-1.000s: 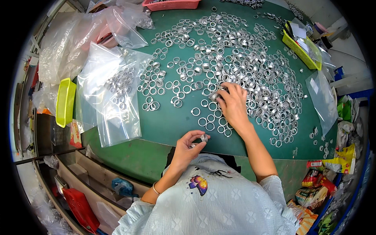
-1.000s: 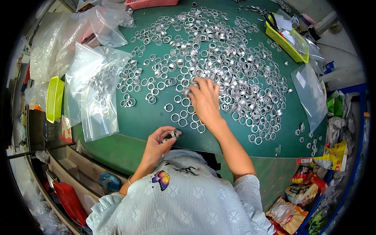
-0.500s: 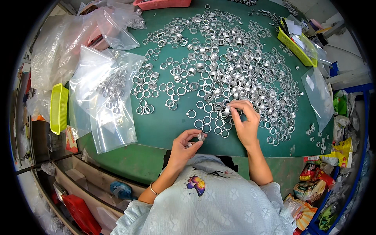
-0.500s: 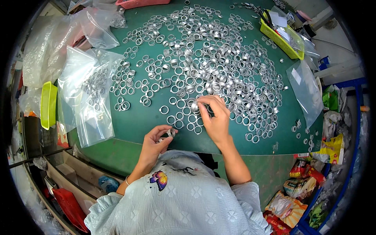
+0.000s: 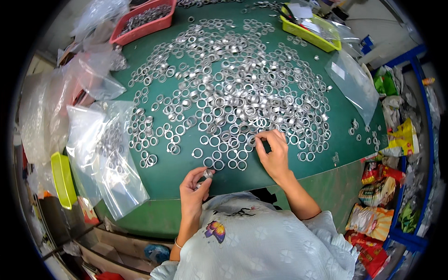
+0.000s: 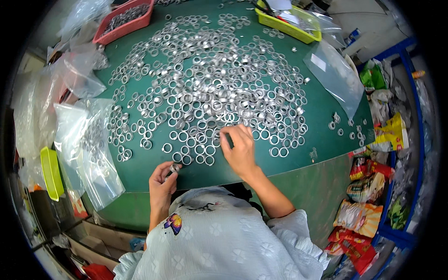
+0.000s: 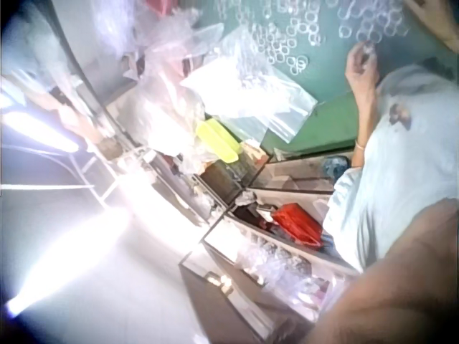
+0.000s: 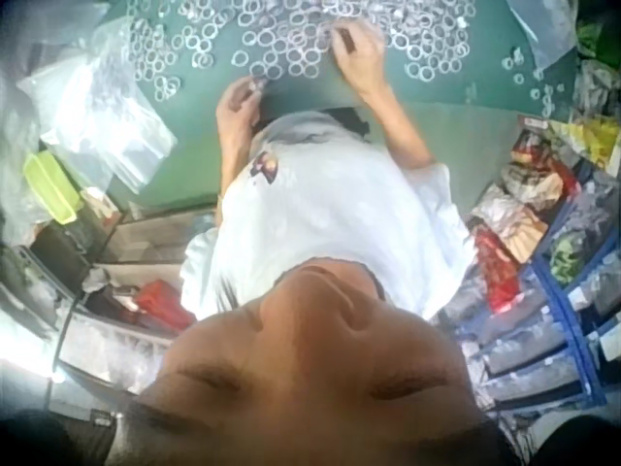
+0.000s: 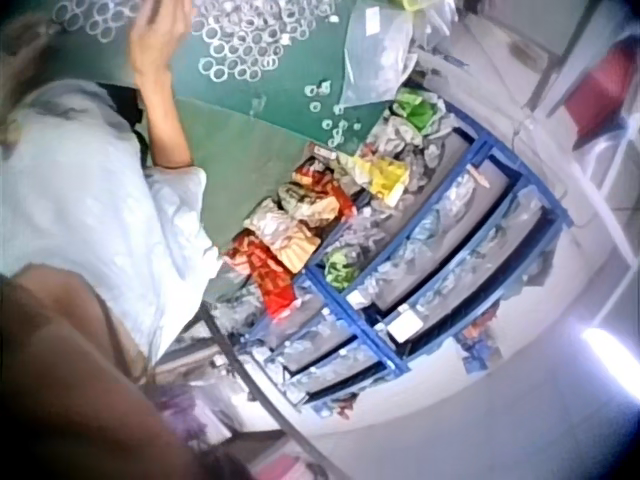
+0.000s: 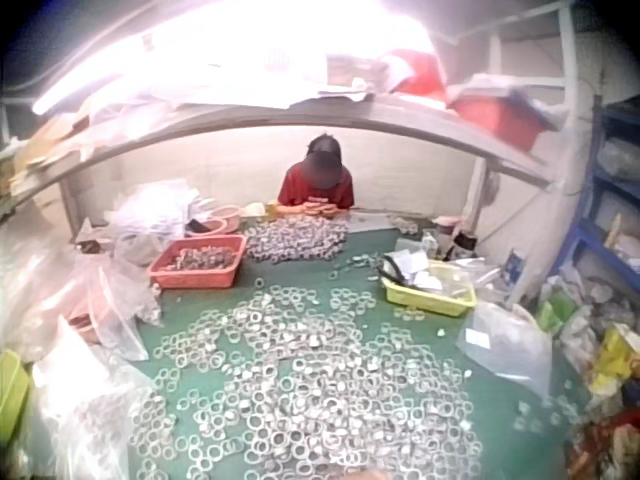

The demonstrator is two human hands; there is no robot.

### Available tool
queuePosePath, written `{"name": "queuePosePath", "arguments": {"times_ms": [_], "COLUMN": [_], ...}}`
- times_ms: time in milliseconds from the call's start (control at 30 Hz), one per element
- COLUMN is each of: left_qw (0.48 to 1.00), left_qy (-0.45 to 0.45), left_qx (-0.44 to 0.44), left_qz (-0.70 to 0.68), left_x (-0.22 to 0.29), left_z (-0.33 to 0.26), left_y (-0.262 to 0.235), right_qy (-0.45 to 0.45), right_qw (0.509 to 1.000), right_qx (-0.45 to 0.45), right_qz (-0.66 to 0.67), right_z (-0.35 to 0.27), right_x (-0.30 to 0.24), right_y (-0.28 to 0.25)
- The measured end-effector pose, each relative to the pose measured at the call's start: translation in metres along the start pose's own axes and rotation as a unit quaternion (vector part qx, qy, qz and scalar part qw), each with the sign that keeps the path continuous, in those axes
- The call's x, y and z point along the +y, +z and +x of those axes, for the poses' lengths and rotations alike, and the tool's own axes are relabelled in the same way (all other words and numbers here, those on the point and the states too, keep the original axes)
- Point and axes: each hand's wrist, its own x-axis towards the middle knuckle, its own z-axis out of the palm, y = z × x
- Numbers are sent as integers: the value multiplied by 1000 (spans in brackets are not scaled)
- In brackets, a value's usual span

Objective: The person sorts small metal rings on a green work table, picking them up from a large pile, placing some into plastic bags, and moving others onto shelves.

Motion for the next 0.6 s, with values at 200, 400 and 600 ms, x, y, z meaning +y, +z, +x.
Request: {"name": "queuePosePath", "arguments": {"times_ms": [200, 400, 600], "left_qw": [1000, 1000, 999], "left_qy": [-16, -20, -13], "left_qx": [-14, -14, -13], "left_qz": [5, 11, 31], "left_x": [-2, -3, -7], "left_z": [0, 1, 0], "left_y": [9, 16, 17], "right_qy": [31, 0, 44], "right_qw": [996, 995, 999], "right_qx": [-1, -69, 2], "right_qz": [-80, 68, -7], "right_z": [-7, -14, -19], "right_x": [-4, -2, 12], "right_y": [-18, -24, -45]}}
